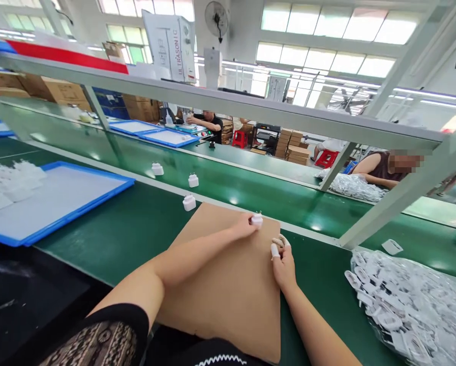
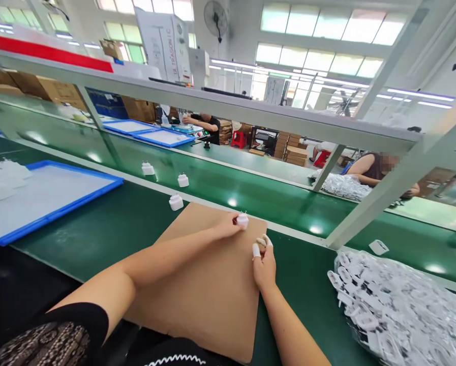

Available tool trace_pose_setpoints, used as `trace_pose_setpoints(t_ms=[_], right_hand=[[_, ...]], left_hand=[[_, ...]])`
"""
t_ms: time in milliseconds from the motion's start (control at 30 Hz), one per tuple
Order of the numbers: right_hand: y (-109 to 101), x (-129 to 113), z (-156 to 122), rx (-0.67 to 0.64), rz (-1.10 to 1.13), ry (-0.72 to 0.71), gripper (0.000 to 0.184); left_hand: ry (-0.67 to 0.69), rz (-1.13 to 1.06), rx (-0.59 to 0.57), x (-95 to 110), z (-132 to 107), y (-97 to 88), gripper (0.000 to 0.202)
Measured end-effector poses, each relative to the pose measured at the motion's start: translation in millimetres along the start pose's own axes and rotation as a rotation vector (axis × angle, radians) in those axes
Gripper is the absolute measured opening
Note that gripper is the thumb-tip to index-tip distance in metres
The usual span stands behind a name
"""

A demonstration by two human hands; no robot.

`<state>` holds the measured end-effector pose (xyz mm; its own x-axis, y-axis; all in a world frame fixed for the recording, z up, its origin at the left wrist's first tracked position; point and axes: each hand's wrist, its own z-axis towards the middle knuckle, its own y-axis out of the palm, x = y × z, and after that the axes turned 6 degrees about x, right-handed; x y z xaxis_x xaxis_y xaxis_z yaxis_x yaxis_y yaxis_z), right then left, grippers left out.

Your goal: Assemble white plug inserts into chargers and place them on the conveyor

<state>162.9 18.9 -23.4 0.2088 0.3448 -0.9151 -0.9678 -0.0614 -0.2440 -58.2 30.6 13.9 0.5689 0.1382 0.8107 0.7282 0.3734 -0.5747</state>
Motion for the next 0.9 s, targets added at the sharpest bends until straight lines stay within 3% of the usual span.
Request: trace_pose_setpoints(t_ms=[100, 200, 267, 367, 533, 667, 733, 767, 833, 900], right_hand=[[1, -2, 0, -0.080, -0.085, 0.040, 0.055], [-1, -5, 0, -0.114, -0.116, 0.059, 0.059], [-3, -6, 0, -0.132, -0.118, 0.053, 0.058], [-4, -5, -1, -0.156, -0.112, 0.035, 0.055], [-3, -3, -2, -0.168, -0.143, 0.026, 0.052], [-1, -5, -2, -0.155, -0.207, 0.051, 0.055], [1, -6, -1, -0.142, -0.206, 0.049, 0.055], [1, -6, -1, -0.137, -0.202, 0.048, 0.055], [2, -6, 0, -0.138, -0.195, 0.048, 0.056], [2, -6, 1, -0.140, -0.193, 0.050, 0.055]], left_hand=[[-0.085, 0.144, 0.156, 1, 57, -19.0, 0.026], [-0.165, 0.241, 0.286, -5, 100, -33.1, 0.026], [-0.218, 0.271, 0.332, -13, 117, -38.0, 0.029], [-0.271, 0.285, 0.350, -24, 123, -40.4, 0.038], [-0.177, 0.351, 0.470, -41, 87, -49.6, 0.085], [-0.018, 0.414, 0.836, -67, 35, -83.9, 0.085], [-0.158, 0.400, 1.045, -83, 14, -109.9, 0.085], [-0.270, 0.372, 1.087, -90, 6, -123.6, 0.085], [-0.454, 0.286, 1.002, -101, -4, -150.0, 0.080], [-0.511, 0.198, 0.813, -105, -8, -171.0, 0.061]])
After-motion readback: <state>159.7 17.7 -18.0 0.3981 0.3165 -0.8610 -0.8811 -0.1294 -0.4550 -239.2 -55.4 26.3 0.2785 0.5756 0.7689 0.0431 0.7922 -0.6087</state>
